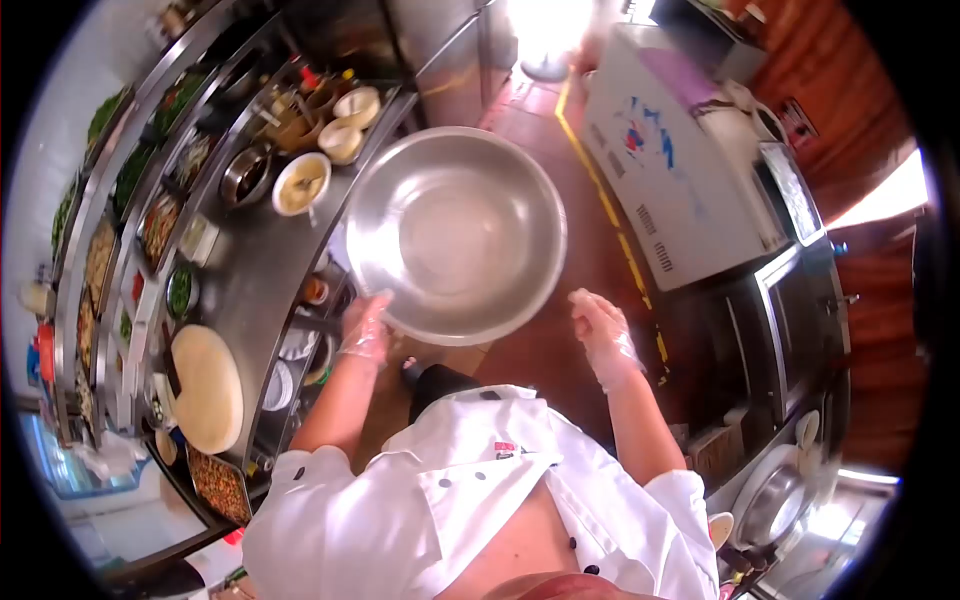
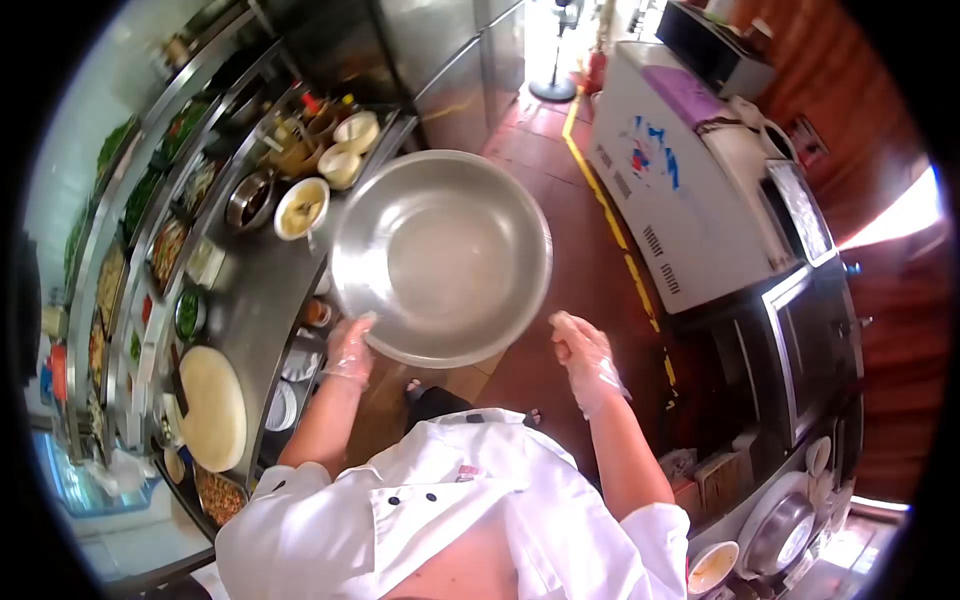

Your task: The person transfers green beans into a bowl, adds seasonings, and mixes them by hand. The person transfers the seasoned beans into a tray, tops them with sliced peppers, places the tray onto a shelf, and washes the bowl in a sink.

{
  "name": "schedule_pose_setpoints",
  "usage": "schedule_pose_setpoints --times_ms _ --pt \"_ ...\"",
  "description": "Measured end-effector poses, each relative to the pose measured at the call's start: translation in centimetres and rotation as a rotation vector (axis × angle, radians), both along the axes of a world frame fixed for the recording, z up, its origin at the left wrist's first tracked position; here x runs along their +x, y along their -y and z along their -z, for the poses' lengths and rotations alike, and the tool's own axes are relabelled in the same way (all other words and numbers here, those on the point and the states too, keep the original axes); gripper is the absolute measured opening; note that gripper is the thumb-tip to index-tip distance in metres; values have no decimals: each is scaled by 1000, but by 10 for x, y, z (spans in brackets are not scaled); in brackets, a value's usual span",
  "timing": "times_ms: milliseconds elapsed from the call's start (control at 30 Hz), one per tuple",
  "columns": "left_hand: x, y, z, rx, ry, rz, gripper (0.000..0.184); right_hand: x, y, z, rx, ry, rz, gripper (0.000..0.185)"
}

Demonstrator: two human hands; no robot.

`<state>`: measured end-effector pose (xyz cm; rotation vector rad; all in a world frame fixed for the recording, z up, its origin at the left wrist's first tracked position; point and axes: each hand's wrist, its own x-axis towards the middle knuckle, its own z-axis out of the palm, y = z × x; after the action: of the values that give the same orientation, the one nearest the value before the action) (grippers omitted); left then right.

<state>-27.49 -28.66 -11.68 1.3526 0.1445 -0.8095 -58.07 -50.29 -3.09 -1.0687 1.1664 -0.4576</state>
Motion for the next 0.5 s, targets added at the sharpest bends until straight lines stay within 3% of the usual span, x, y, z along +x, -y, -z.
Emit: schedule_pose_setpoints --times_ms 33,67,100,200,233,367,400,467,500 --pt "-10 25 32 20 97 88 33 -29 10 -16 21 -68 57 23" --pt "-49 63 -26 23 1 138 30 -57 19 -1 41 40 202 22" --pt "-70 93 -9 -59 -20 262 31 -90 30 -3 64 71 260 19" --pt "-141 180 13 63 8 436 25 -166 59 6 42 176 435 13" --pt "-167 206 -5 37 34 504 24 -183 64 0 1 260 464 13" --pt "-261 303 -5 -65 -118 719 16 -255 87 -4 -26 133 638 15" --pt "-283 326 7 -88 -107 762 12 -267 90 -24 -109 11 579 22" --pt "-324 364 -18 -80 -136 917 11 -306 110 -24 -42 15 623 31" --pt "-338 389 9 -67 -170 960 12 -324 119 -26 -148 -30 631 33"
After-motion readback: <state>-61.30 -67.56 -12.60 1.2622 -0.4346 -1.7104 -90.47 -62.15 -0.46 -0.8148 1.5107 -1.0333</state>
